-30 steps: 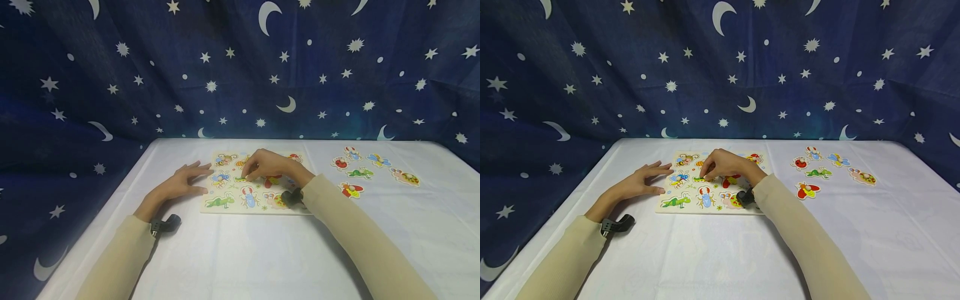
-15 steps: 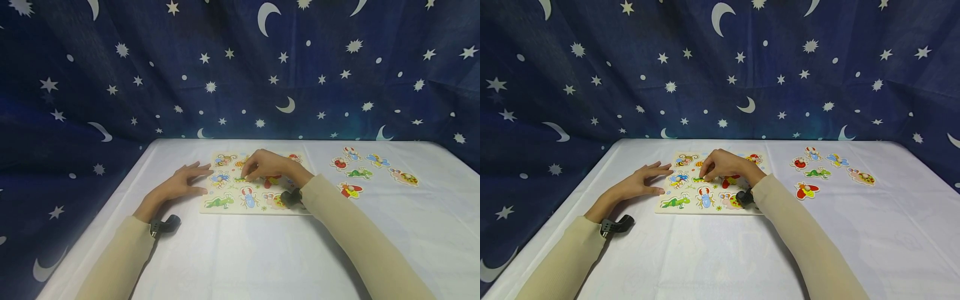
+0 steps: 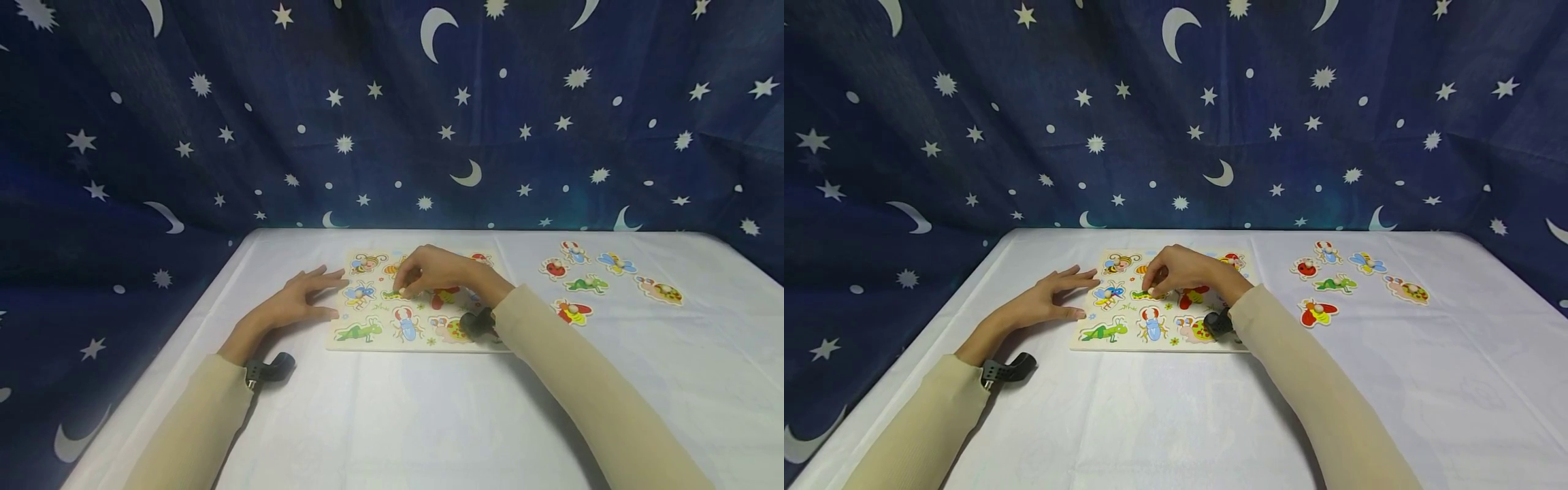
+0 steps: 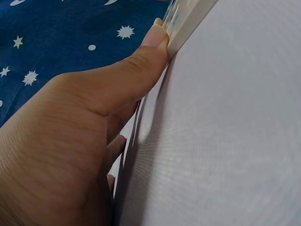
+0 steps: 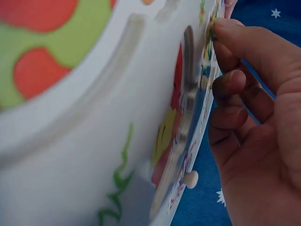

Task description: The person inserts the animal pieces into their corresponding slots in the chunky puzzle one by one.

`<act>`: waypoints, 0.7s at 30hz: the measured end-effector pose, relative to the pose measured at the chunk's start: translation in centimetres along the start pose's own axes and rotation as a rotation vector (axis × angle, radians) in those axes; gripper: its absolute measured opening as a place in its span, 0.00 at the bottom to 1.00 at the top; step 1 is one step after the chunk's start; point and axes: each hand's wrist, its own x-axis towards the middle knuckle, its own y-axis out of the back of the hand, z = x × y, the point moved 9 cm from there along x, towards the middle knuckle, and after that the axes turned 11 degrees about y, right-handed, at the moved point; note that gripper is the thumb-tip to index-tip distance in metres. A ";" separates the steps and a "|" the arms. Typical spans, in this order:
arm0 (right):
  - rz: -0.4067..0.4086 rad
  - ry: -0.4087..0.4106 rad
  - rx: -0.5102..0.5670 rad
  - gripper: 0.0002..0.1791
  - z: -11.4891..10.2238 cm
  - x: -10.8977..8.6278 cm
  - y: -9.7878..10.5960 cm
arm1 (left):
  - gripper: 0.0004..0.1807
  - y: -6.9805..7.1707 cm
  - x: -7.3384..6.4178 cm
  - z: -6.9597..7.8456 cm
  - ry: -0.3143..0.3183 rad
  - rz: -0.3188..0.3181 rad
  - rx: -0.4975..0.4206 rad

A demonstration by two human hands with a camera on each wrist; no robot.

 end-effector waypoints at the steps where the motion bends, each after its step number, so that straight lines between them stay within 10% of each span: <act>1: 0.002 0.000 -0.004 0.09 0.0 -0.1 0.1 | 0.36 0.0 0.0 0.0 -0.001 -0.001 0.000; 21: 0.140 0.004 -0.104 0.12 2.0 -7.7 5.6 | 0.35 -0.1 -0.1 0.0 0.021 0.002 0.003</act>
